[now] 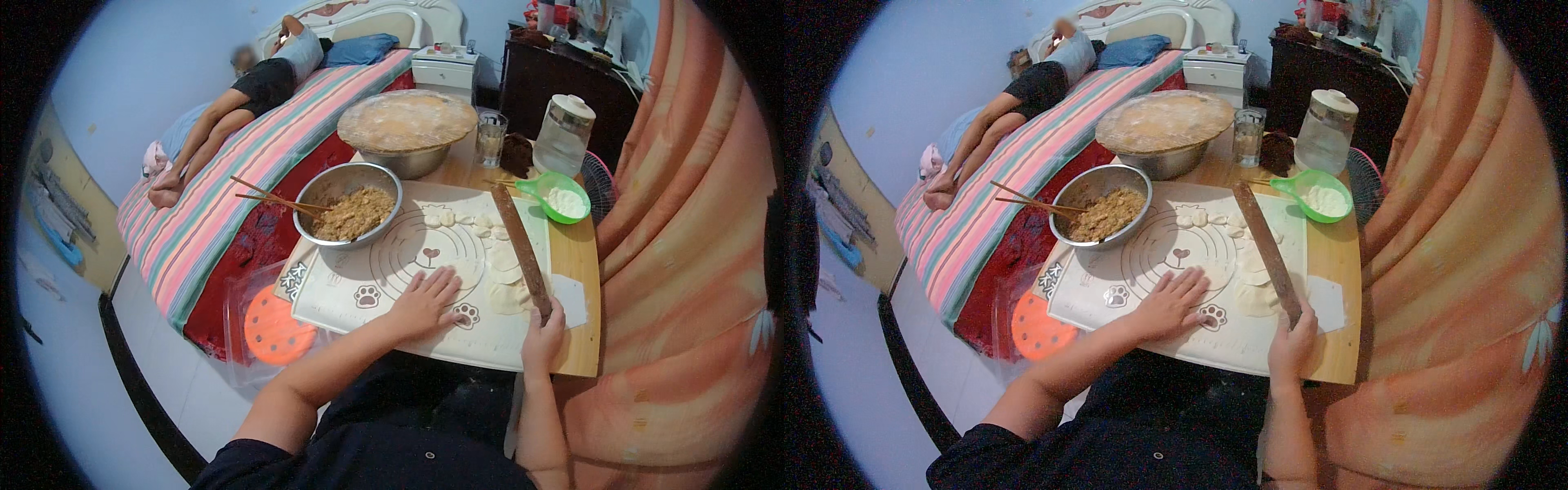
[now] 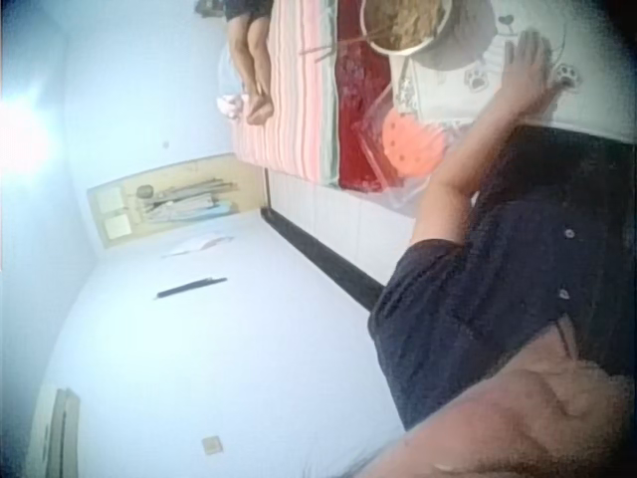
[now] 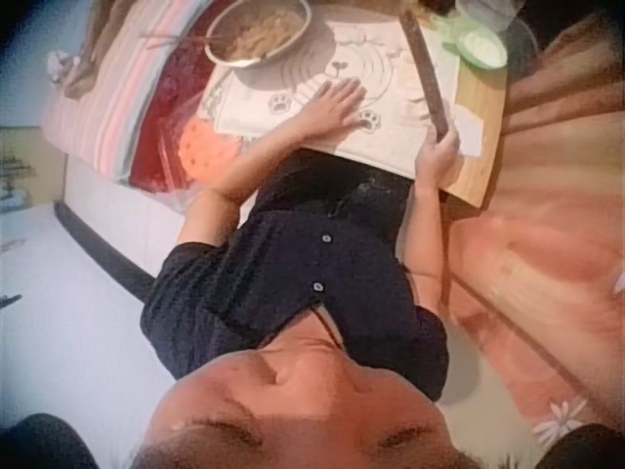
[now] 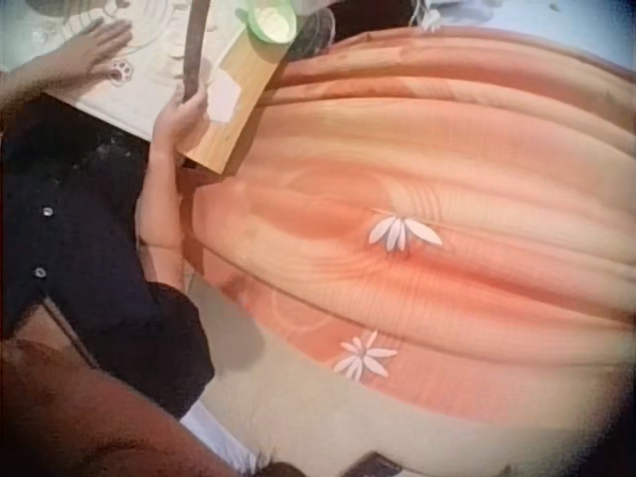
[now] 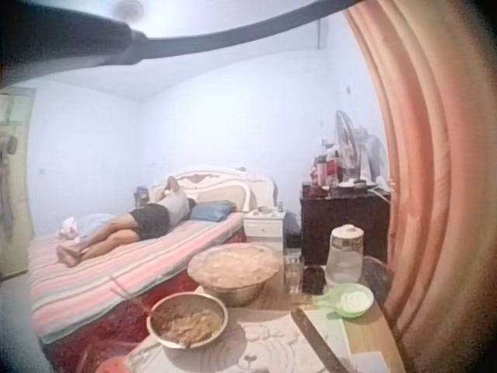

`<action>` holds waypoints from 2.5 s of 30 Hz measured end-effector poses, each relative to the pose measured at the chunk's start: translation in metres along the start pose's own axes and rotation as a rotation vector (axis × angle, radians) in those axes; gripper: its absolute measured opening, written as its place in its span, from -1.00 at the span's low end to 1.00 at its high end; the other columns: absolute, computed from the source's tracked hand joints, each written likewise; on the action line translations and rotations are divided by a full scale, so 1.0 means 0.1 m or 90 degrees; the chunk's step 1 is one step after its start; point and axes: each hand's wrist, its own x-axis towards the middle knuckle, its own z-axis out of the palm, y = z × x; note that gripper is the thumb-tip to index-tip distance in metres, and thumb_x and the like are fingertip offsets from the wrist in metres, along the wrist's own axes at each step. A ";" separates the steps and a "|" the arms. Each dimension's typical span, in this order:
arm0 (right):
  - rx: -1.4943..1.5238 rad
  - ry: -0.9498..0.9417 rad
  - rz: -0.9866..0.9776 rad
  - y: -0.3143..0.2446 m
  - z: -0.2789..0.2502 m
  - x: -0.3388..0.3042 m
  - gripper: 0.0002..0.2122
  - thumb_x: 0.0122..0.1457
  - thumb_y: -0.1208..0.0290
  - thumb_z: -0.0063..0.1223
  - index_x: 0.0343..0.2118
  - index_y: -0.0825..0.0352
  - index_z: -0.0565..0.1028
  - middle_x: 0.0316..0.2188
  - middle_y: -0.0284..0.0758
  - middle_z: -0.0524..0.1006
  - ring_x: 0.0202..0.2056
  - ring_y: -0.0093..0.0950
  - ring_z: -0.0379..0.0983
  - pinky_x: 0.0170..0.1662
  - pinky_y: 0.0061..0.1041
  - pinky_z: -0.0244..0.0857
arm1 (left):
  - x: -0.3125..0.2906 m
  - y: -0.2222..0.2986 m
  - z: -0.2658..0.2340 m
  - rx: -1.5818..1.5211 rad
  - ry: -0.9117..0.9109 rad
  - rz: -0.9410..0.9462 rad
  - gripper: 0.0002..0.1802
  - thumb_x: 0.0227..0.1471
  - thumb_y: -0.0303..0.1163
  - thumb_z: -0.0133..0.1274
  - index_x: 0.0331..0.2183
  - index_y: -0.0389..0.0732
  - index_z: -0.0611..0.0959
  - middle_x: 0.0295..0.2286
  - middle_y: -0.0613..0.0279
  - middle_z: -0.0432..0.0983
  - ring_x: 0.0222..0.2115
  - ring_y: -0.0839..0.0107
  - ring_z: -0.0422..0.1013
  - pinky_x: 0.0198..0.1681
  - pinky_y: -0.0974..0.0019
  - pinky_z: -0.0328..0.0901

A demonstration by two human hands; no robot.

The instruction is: The person uses a rolling pin to flatten small dough balls into round wrappers on a silicone mat. A bowl of filling and a covered container are nearby, and the person repeatedly rolls and adjusts the dough pieces.

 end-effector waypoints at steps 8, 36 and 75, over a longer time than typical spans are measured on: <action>-0.024 -0.028 -0.003 -0.07 -0.03 0.00 -0.65 0.17 0.47 0.10 0.02 0.38 0.39 -0.09 -0.06 0.48 -0.04 -0.11 0.39 0.05 -0.27 0.25 | 0.97 -0.74 -0.04 -0.113 0.230 -0.132 -0.41 0.20 -0.14 -0.05 0.15 -0.26 0.36 0.18 -0.12 0.23 0.20 -0.05 0.15 0.26 0.00 0.05; -0.134 -0.054 -0.068 -0.05 -0.05 -0.03 -0.66 0.10 0.45 0.16 -0.04 0.30 0.44 -0.16 -0.15 0.52 -0.08 -0.15 0.41 -0.02 -0.19 0.26 | -0.30 -0.23 -0.18 -0.049 0.158 -0.098 -0.65 0.00 -0.24 0.14 -0.15 -0.15 0.59 -0.05 0.09 0.44 0.01 0.06 0.32 0.11 0.03 0.15; -0.274 -0.354 -0.353 -0.78 0.86 0.03 -0.33 0.24 -0.01 -0.10 0.25 0.45 0.21 0.31 -0.07 0.14 0.37 -0.21 -0.09 0.37 -0.12 -0.21 | -0.57 -0.53 -0.56 0.172 0.006 -0.194 -0.56 0.19 -0.12 -0.10 0.04 -0.09 0.48 0.15 0.19 0.31 0.12 0.11 0.29 0.21 -0.04 0.09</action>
